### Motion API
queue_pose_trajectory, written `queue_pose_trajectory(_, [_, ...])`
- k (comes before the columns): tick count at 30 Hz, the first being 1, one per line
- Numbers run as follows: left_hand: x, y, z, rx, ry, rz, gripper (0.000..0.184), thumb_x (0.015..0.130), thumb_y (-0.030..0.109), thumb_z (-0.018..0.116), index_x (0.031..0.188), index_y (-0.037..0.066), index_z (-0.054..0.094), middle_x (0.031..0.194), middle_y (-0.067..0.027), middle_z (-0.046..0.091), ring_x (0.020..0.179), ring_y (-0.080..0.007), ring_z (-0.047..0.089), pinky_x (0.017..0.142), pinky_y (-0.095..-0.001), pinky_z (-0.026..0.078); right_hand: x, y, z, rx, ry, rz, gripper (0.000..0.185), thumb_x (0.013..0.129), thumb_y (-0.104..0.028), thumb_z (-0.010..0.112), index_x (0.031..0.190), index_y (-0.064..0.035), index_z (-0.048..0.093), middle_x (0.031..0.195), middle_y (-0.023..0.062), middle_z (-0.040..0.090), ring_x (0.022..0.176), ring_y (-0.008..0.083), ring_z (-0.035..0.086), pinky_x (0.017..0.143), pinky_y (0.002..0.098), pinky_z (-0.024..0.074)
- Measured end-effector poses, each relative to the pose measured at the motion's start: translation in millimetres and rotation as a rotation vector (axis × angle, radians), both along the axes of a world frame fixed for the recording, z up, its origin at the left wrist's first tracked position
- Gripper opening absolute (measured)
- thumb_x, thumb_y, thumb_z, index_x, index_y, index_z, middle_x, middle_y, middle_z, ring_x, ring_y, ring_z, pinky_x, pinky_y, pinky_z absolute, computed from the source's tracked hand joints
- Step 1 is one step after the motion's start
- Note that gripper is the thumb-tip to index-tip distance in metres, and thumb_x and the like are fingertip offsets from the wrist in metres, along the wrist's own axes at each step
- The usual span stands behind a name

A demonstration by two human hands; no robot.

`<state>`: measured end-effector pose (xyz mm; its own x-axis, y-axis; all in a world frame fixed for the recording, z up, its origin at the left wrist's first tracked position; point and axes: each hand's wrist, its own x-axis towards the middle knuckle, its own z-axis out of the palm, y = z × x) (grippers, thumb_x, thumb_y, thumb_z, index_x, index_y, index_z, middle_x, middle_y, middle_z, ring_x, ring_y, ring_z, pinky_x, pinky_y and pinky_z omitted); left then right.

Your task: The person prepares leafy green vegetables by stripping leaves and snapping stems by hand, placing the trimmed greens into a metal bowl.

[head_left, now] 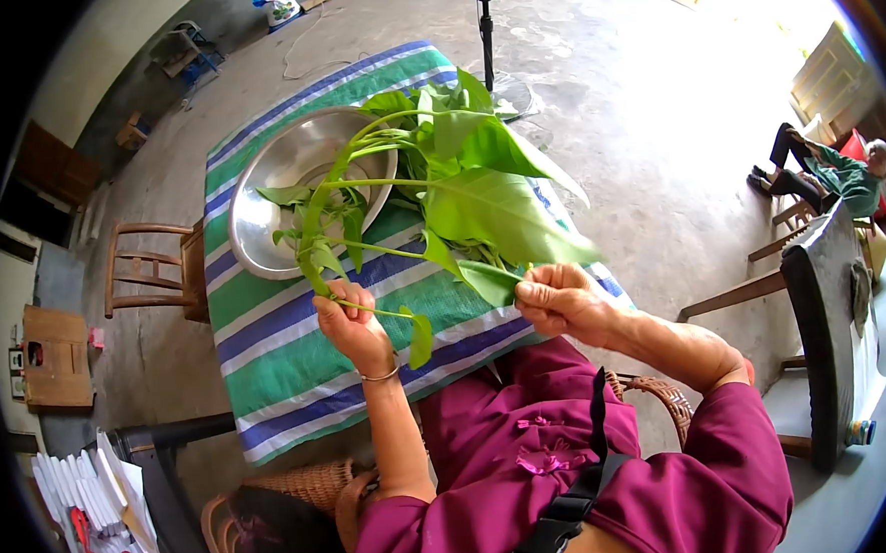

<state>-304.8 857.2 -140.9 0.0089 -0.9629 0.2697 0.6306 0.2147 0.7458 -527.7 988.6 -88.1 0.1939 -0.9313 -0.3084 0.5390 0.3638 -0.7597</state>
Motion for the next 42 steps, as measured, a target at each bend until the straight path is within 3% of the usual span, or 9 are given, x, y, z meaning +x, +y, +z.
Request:
queue_pose_trajectory(5, [-11.1, 10.6, 16.9, -0.005, -0.073, 0.011, 0.04, 0.094, 0.042, 0.041, 0.069, 0.012, 0.033, 0.062, 0.004, 0.024, 0.051, -0.0053, 0.02, 0.046, -0.021, 0.018, -35.3, -12.3, 1.1, -0.148, 0.438, -0.097, 0.027, 0.088, -0.026, 0.058, 0.075, -0.0027, 0.055, 0.058, -0.0021, 0.045, 0.047, 0.0052, 0.035, 0.041, 0.0213, 0.0251])
queue_pose_trajectory(13, [-14.0, 7.0, 12.3, 0.072, 0.065, -0.091, 0.038, 0.095, 0.042, 0.04, 0.074, 0.01, 0.039, 0.063, 0.0046, 0.024, 0.051, -0.0051, 0.018, 0.045, -0.021, 0.016, -123.1, -16.9, -31.3, -0.151, 0.432, -0.61, 0.02, 0.088, -0.021, 0.058, 0.079, -0.0036, 0.06, 0.058, -0.004, 0.046, 0.048, 0.0046, 0.037, 0.043, 0.0204, 0.0301])
queue_pose_trajectory(18, [-18.4, 12.0, 22.7, 0.055, 0.043, -0.098, 0.036, 0.095, 0.04, 0.039, 0.074, 0.01, 0.038, 0.062, 0.0044, 0.023, 0.051, -0.0054, 0.017, 0.045, -0.0213, 0.016, -214.2, 3.8, -78.8, 0.038, 1.191, -0.561, 0.02, 0.084, -0.017, 0.061, 0.094, -0.0003, 0.064, 0.061, 0.0034, 0.058, 0.053, 0.0085, 0.051, 0.048, 0.0223, 0.0421])
queue_pose_trajectory(22, [-22.8, 16.7, 23.4, 0.017, -0.033, -0.056, 0.036, 0.096, 0.039, 0.038, 0.075, 0.01, 0.037, 0.063, 0.0041, 0.025, 0.051, -0.0055, 0.02, 0.046, -0.0208, 0.017, -255.6, 41.2, -143.6, -0.061, 1.947, -0.531, 0.037, 0.074, -0.023, 0.07, 0.103, -0.0029, 0.064, 0.094, 0.0158, 0.066, 0.097, 0.0291, 0.059, 0.081, 0.0409, 0.0457])
queue_pose_trajectory(27, [-32.9, 22.2, 21.2, -0.04, -0.157, -0.042, 0.037, 0.096, 0.039, 0.037, 0.077, 0.009, 0.04, 0.063, 0.0035, 0.028, 0.052, -0.0051, 0.023, 0.046, -0.0202, 0.018, -230.5, 36.7, -84.4, 0.207, 1.659, -0.577, 0.02, 0.077, -0.023, 0.067, 0.082, -0.0032, 0.069, 0.092, 0.0122, 0.067, 0.08, 0.026, 0.063, 0.07, 0.0358, 0.0482])
queue_pose_trajectory(31, [-47.0, 29.7, 17.4, -0.087, -0.272, -0.042, 0.041, 0.096, 0.042, 0.036, 0.079, 0.006, 0.044, 0.062, 0.0028, 0.034, 0.05, -0.0035, 0.025, 0.043, -0.0195, 0.019, -144.7, 23.5, -1.1, -0.405, 1.256, -0.845, 0.011, 0.08, -0.009, 0.062, 0.088, -0.0022, 0.067, 0.085, 0.0082, 0.066, 0.075, 0.0187, 0.063, 0.066, 0.0276, 0.0489])
queue_pose_trajectory(36, [-64.6, 40.6, 8.5, -0.042, -0.293, -0.093, 0.041, 0.093, 0.046, 0.041, 0.083, 0.006, 0.046, 0.063, 0.0036, 0.035, 0.05, -0.0028, 0.026, 0.043, -0.0187, 0.018, -57.2, 0.8, 55.2, -1.244, 1.461, -0.494, 0.019, 0.07, 0.001, 0.063, 0.089, -0.0021, 0.059, 0.091, 0.011, 0.059, 0.079, 0.0255, 0.059, 0.065, 0.0336, 0.0493])
queue_pose_trajectory(39, [-70.4, 51.0, 14.7, 0.027, -0.312, -0.083, 0.042, 0.093, 0.047, 0.041, 0.079, 0.008, 0.046, 0.061, 0.0039, 0.035, 0.05, -0.003, 0.026, 0.044, -0.0186, 0.018, -44.7, -28.3, 42.3, -1.185, 1.539, -0.451, 0.025, 0.066, -0.002, 0.062, 0.09, -0.0012, 0.055, 0.09, 0.0111, 0.056, 0.085, 0.0266, 0.056, 0.075, 0.0341, 0.0472])
queue_pose_trajectory(42, [-69.0, 54.4, 12.9, -0.046, -0.422, -0.066, 0.045, 0.095, 0.046, 0.035, 0.072, 0.008, 0.044, 0.059, 0.0029, 0.033, 0.049, -0.004, 0.025, 0.043, -0.0206, 0.015, -38.5, -34.9, 31.8, -1.013, 1.452, -0.303, 0.01, 0.073, -0.005, 0.061, 0.082, -0.002, 0.056, 0.079, 0.012, 0.056, 0.07, 0.0288, 0.058, 0.06, 0.0368, 0.0485])
